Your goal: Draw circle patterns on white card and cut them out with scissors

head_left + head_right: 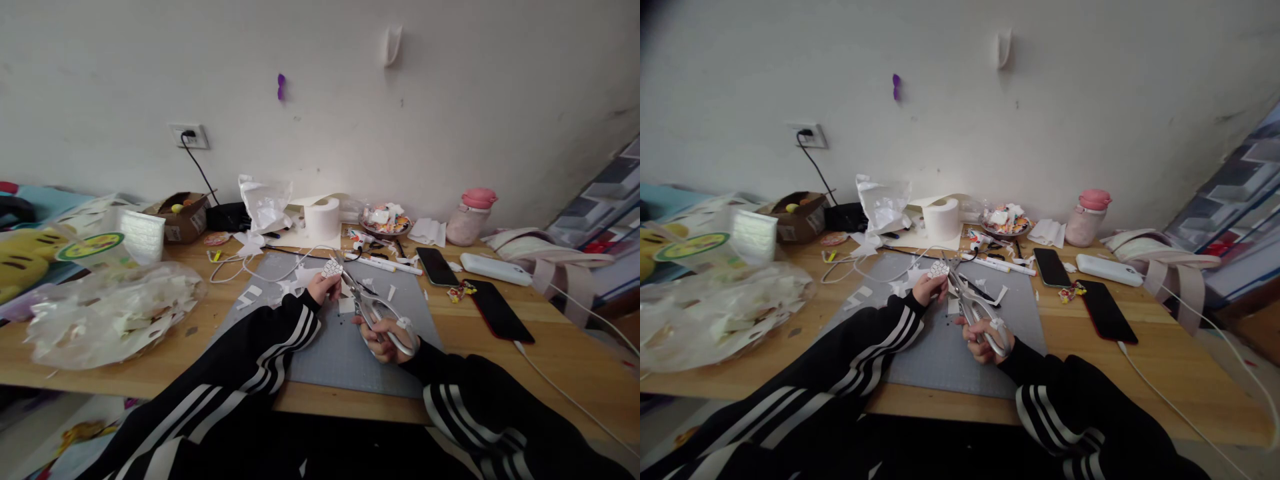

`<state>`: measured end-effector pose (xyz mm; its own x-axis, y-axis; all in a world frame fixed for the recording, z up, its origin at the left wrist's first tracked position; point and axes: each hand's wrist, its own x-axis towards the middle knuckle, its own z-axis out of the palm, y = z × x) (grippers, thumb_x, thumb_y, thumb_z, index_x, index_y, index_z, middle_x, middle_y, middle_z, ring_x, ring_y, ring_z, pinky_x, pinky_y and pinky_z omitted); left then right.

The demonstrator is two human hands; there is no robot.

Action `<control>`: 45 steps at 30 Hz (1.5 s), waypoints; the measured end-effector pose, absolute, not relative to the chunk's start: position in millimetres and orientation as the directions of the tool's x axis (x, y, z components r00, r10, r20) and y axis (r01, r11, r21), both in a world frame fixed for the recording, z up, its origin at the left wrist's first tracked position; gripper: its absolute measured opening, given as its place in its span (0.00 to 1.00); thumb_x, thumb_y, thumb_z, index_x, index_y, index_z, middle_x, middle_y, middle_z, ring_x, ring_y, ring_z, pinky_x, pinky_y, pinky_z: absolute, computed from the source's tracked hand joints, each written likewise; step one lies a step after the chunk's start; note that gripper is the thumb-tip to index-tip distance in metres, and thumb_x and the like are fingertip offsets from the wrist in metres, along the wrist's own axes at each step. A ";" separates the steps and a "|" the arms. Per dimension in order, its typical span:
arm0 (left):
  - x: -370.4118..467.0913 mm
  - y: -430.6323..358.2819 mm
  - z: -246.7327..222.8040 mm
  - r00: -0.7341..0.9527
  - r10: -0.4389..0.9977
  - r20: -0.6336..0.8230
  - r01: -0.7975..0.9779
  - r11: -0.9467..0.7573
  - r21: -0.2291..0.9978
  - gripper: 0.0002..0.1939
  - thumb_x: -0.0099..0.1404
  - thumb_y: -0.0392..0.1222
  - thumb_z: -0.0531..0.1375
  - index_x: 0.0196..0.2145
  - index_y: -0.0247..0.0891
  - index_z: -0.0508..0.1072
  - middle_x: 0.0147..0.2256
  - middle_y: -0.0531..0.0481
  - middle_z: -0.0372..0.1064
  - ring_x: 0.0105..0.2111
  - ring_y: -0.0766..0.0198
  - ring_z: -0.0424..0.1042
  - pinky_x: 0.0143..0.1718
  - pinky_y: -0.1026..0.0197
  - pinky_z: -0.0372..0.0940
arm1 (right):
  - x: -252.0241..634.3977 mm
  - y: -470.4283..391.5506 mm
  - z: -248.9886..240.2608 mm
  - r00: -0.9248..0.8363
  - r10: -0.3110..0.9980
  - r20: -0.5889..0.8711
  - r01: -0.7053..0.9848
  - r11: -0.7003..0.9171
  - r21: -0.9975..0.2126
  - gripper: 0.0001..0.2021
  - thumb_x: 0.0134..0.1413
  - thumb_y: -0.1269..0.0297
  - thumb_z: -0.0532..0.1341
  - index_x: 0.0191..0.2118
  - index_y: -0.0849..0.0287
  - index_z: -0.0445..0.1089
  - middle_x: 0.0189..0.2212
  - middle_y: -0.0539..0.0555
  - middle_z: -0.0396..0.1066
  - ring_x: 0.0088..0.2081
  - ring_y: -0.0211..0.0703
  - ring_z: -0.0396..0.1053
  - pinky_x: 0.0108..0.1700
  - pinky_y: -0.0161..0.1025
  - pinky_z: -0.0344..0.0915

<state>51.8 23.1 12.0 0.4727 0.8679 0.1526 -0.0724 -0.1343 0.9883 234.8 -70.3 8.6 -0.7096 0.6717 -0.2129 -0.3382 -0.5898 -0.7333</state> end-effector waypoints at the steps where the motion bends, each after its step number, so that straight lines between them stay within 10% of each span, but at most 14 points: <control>1: 51.6 23.9 10.9 0.476 0.866 0.151 -0.071 -0.133 0.989 0.28 0.59 0.69 0.52 0.20 0.40 0.64 0.13 0.57 0.59 0.16 0.68 0.57 0.25 0.59 0.59 | 234.7 -70.2 8.6 -0.709 0.672 -0.213 -0.338 -0.589 -0.734 0.09 0.39 0.65 0.62 0.32 0.57 0.70 0.19 0.39 0.57 0.12 0.23 0.38 0.13 0.25 0.34; 27: 49.8 20.8 15.1 0.425 0.900 0.096 -0.024 -0.095 0.995 0.23 0.56 0.64 0.52 0.12 0.49 0.66 0.13 0.54 0.68 0.18 0.56 0.66 0.21 0.53 0.55 | 229.2 -74.7 16.2 -0.629 0.724 -0.283 -0.295 -0.559 -0.775 0.15 0.36 0.65 0.63 0.35 0.55 0.67 0.17 0.37 0.56 0.12 0.23 0.36 0.14 0.26 0.31; 45: 49.9 41.3 -2.2 0.415 0.906 -0.089 -0.025 0.109 0.994 0.14 0.68 0.48 0.55 0.41 0.33 0.69 0.33 0.51 0.68 0.27 0.69 0.69 0.27 0.64 0.67 | 226.4 -78.0 24.5 -0.555 0.753 -0.354 -0.257 -0.560 -0.788 0.17 0.32 0.61 0.65 0.35 0.55 0.67 0.16 0.37 0.53 0.12 0.23 0.36 0.15 0.28 0.29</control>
<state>49.9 41.3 -2.2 0.4146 0.9057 -0.0887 -0.0246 0.1086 0.9938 226.4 -78.0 24.5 -0.5547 0.7528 -0.3544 -0.2568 -0.5600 -0.7877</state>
